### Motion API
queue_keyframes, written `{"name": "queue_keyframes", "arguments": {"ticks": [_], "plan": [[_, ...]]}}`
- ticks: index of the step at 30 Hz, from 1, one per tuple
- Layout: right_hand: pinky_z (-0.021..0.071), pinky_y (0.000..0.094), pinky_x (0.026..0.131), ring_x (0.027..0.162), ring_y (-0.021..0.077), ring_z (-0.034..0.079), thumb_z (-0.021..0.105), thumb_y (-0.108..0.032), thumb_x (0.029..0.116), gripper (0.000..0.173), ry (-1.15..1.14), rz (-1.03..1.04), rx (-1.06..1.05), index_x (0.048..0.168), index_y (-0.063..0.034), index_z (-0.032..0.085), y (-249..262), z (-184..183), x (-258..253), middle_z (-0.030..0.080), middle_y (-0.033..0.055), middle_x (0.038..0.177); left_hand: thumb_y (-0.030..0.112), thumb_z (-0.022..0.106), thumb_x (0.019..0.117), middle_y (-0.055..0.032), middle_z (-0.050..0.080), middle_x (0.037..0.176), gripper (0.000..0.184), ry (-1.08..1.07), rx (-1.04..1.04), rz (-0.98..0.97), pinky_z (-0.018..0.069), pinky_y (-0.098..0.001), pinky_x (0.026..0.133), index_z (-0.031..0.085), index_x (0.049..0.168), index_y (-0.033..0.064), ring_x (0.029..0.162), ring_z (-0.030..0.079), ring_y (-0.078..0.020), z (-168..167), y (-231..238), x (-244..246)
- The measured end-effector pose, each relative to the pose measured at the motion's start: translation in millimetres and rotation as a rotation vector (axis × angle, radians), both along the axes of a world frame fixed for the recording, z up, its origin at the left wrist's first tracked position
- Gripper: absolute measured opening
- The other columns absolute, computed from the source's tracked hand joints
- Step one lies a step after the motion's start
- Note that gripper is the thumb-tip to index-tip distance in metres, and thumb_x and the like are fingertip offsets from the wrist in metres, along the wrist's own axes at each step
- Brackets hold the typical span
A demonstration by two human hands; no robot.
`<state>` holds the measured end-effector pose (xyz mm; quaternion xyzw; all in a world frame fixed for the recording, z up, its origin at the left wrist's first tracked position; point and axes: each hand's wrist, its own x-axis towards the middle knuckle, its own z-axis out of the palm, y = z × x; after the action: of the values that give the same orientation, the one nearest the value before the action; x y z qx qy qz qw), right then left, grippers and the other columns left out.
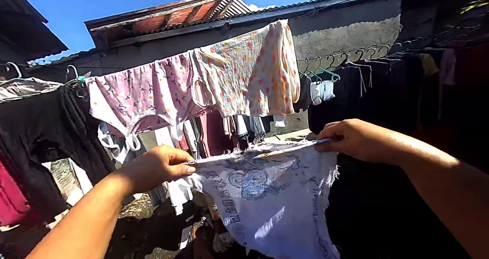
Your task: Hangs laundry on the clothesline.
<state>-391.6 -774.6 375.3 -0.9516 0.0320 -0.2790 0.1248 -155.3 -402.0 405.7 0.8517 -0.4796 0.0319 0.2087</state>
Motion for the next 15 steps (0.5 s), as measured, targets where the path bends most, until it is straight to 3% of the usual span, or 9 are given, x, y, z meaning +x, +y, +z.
{"name": "queue_keyframes", "arguments": {"ticks": [2,4,5,7,9,11,13,15], "plan": [[0.0517,0.0381,0.057,0.062,0.0108,0.063,0.071,-0.021,0.0976,0.012,-0.090,-0.090,0.042,0.089,-0.0185,0.078,0,10,-13,0.069,-0.0022,0.072,0.010,0.071,0.0950,0.0081,0.072,0.089,0.012,-0.205,-0.076,-0.021,0.0549,-0.0278,0.071,0.078,0.098,0.0193,0.076,0.065,-0.0037,8,-5,-5],[0.0443,0.0330,0.047,0.048,0.0115,0.053,0.064,-0.022,0.1018,0.014,-0.139,-0.162,0.154,0.097,-0.0159,0.076,0,21,-22,0.061,0.0016,0.061,0.010,0.071,0.0942,0.0060,0.068,0.093,0.014,-0.421,-0.099,-0.025,0.0545,-0.0333,0.074,0.078,0.103,0.0187,0.081,0.063,-0.0069,18,-12,-9],[0.0430,0.0293,0.040,0.043,0.0122,0.050,0.060,-0.023,0.1036,0.015,-0.155,-0.178,0.271,0.103,-0.0127,0.072,3,27,-26,0.058,0.0050,0.058,0.015,0.069,0.0974,0.0066,0.068,0.087,0.012,-0.439,-0.099,0.041,0.0540,-0.0337,0.070,0.078,0.103,0.0199,0.076,0.063,-0.0063,26,-16,-17],[0.0495,0.0284,0.040,0.044,0.0155,0.056,0.052,-0.021,0.1070,0.015,-0.232,-0.120,0.535,0.109,-0.0075,0.059,10,40,-33,0.059,0.0101,0.064,0.022,0.059,0.1047,0.0013,0.061,0.063,0.017,-0.244,-0.181,0.178,0.0482,-0.0284,0.050,0.075,0.104,0.0162,0.050,0.055,-0.0079,44,-28,-41],[0.0598,0.0323,0.050,0.056,0.0198,0.069,0.046,-0.018,0.1094,0.015,-0.409,0.005,0.691,0.110,-0.0066,0.054,10,47,-40,0.069,0.0114,0.075,0.025,0.051,0.1081,-0.0037,0.055,0.054,0.025,0.079,-0.449,0.175,0.0466,-0.0236,0.039,0.069,0.109,0.0086,0.039,0.052,-0.0103,54,-42,-63],[0.0645,0.0359,0.064,0.074,0.0221,0.076,0.047,-0.017,0.1094,0.013,-0.591,0.092,0.691,0.114,-0.0079,0.054,5,56,-46,0.075,0.0104,0.092,0.022,0.049,0.1087,-0.0064,0.070,0.069,0.023,0.251,-0.783,0.059,0.0561,-0.0259,0.045,0.065,0.111,0.0060,0.049,0.066,-0.0146,63,-58,-79],[0.0649,0.0364,0.077,0.087,0.0177,0.075,0.053,-0.015,0.1056,0.011,-0.767,0.148,0.555,0.115,-0.0101,0.054,-4,66,-51,0.073,0.0046,0.099,0.015,0.044,0.1098,-0.0076,0.077,0.095,0.021,0.217,-0.979,-0.099,0.0644,-0.0332,0.061,0.063,0.115,0.0074,0.070,0.076,-0.0204,74,-76,-93],[0.0627,0.0313,0.082,0.089,0.0068,0.071,0.063,-0.016,0.0981,0.022,-0.926,0.121,0.282,0.118,-0.0126,0.054,-22,76,-51,0.069,-0.0037,0.099,0.008,0.047,0.1069,-0.0049,0.075,0.106,0.025,-0.036,-1.024,-0.202,0.0666,-0.0360,0.074,0.063,0.125,0.0128,0.084,0.077,-0.0187,84,-96,-103]]}}
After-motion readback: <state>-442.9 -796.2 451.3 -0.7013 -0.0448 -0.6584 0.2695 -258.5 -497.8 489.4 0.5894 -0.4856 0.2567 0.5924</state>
